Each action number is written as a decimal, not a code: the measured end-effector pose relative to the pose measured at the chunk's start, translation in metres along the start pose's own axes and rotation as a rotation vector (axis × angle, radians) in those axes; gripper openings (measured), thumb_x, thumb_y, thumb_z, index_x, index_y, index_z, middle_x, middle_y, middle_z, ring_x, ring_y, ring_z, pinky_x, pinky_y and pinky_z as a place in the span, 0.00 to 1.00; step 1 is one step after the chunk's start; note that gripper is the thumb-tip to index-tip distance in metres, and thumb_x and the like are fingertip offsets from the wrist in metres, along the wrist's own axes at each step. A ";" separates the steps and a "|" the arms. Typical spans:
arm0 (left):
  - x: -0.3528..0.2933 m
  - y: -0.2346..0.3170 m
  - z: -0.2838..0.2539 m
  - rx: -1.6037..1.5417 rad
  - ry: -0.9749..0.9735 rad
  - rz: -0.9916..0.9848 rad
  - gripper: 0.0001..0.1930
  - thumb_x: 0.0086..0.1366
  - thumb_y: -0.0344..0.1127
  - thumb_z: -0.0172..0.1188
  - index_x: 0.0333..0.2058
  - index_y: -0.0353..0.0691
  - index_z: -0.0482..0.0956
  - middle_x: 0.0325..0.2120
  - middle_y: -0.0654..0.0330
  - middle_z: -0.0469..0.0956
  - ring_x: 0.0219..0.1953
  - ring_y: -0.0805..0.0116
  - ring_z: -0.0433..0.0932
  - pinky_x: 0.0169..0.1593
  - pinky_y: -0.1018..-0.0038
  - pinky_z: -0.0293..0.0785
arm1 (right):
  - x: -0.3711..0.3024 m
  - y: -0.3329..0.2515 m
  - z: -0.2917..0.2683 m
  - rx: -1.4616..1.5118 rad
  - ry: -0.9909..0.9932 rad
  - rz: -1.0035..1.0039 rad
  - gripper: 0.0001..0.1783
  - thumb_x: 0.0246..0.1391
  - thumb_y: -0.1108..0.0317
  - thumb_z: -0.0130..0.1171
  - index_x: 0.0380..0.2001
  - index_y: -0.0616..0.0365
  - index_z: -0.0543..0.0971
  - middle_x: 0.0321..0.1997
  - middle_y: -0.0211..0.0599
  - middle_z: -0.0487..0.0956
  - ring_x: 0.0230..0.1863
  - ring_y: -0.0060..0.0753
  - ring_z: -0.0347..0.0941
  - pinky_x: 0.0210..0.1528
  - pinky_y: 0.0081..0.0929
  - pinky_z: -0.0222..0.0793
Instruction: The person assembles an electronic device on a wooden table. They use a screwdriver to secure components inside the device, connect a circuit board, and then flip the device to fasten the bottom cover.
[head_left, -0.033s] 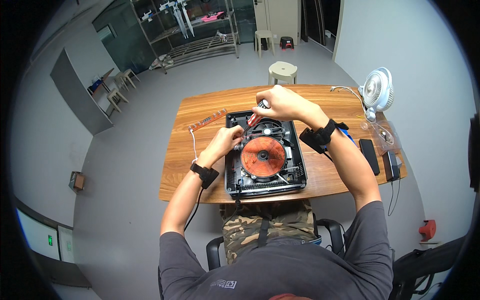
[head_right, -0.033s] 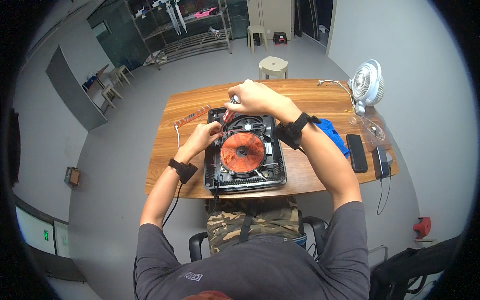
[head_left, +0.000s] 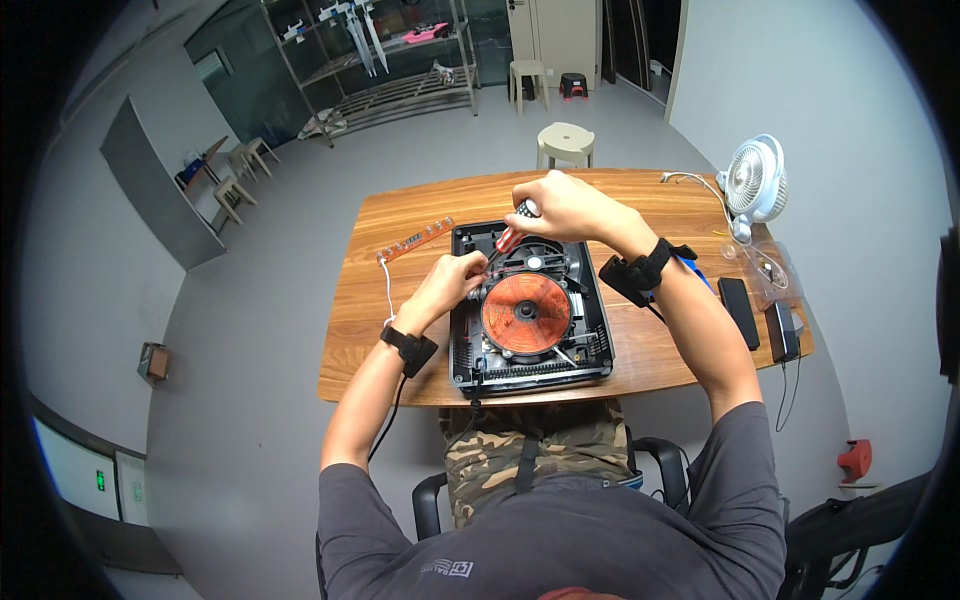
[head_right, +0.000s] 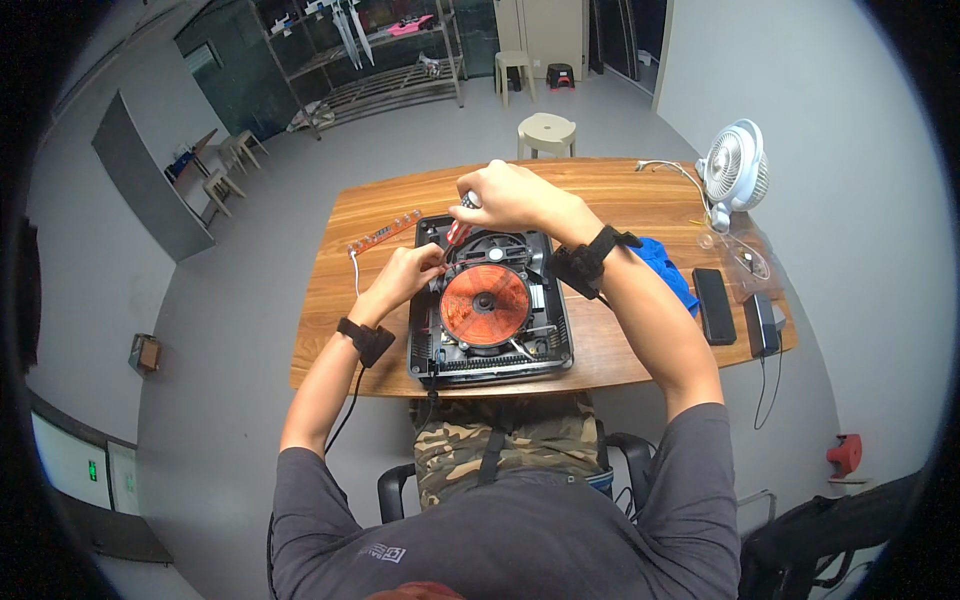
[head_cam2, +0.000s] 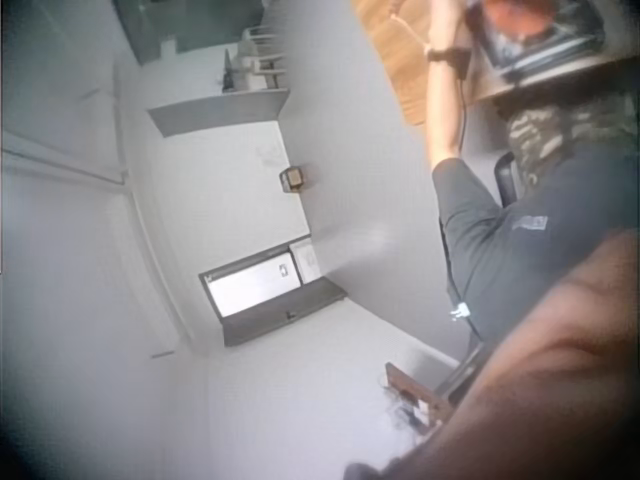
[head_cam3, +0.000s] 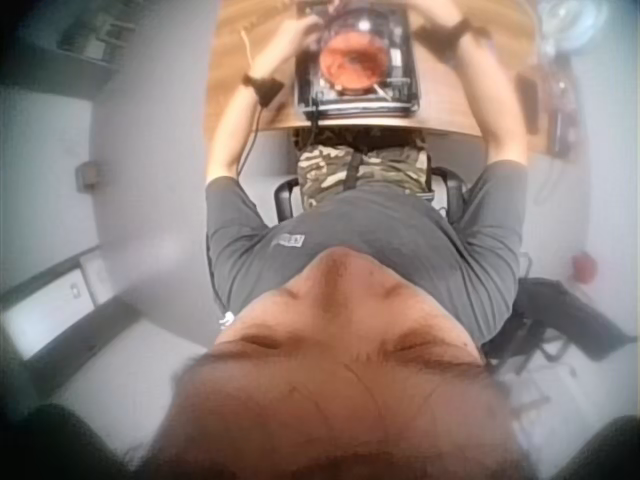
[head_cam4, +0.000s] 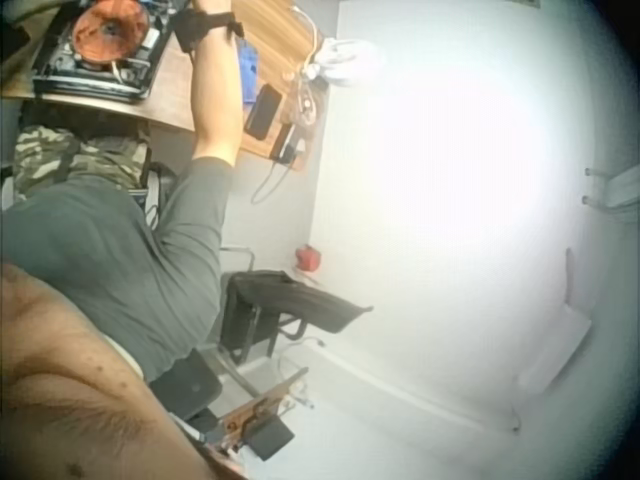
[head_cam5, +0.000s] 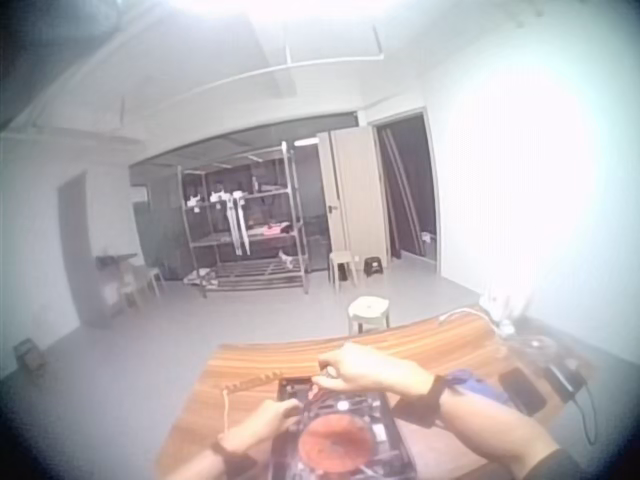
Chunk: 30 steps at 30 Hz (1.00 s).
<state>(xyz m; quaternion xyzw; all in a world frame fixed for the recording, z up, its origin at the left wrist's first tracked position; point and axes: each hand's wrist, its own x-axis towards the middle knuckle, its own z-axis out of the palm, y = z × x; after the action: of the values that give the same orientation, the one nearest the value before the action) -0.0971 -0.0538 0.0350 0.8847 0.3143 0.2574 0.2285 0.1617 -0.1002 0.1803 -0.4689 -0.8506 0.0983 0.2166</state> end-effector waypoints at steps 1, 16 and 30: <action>0.000 0.000 0.001 -0.007 0.000 0.004 0.09 0.63 0.27 0.65 0.41 0.34 0.78 0.32 0.45 0.85 0.38 0.48 0.86 0.40 0.62 0.80 | -0.001 0.001 0.001 -0.009 -0.001 -0.002 0.26 0.58 0.46 0.62 0.37 0.63 0.84 0.30 0.58 0.83 0.36 0.60 0.82 0.44 0.46 0.78; 0.001 0.013 -0.003 0.015 -0.017 0.000 0.08 0.63 0.27 0.65 0.40 0.34 0.79 0.32 0.46 0.85 0.37 0.48 0.86 0.40 0.62 0.80 | 0.001 0.004 0.003 -0.018 -0.029 0.006 0.25 0.58 0.46 0.62 0.36 0.63 0.84 0.29 0.58 0.83 0.35 0.60 0.82 0.44 0.46 0.78; 0.005 0.017 -0.001 0.179 0.020 0.021 0.08 0.61 0.29 0.66 0.39 0.36 0.80 0.29 0.47 0.83 0.35 0.46 0.84 0.38 0.61 0.80 | -0.002 0.002 0.004 -0.045 -0.024 -0.036 0.24 0.59 0.48 0.64 0.34 0.63 0.81 0.25 0.53 0.80 0.29 0.58 0.78 0.36 0.46 0.73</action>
<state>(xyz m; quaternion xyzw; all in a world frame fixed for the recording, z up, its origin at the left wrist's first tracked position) -0.0867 -0.0620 0.0465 0.9023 0.3291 0.2393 0.1426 0.1623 -0.1000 0.1752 -0.4572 -0.8634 0.0809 0.1976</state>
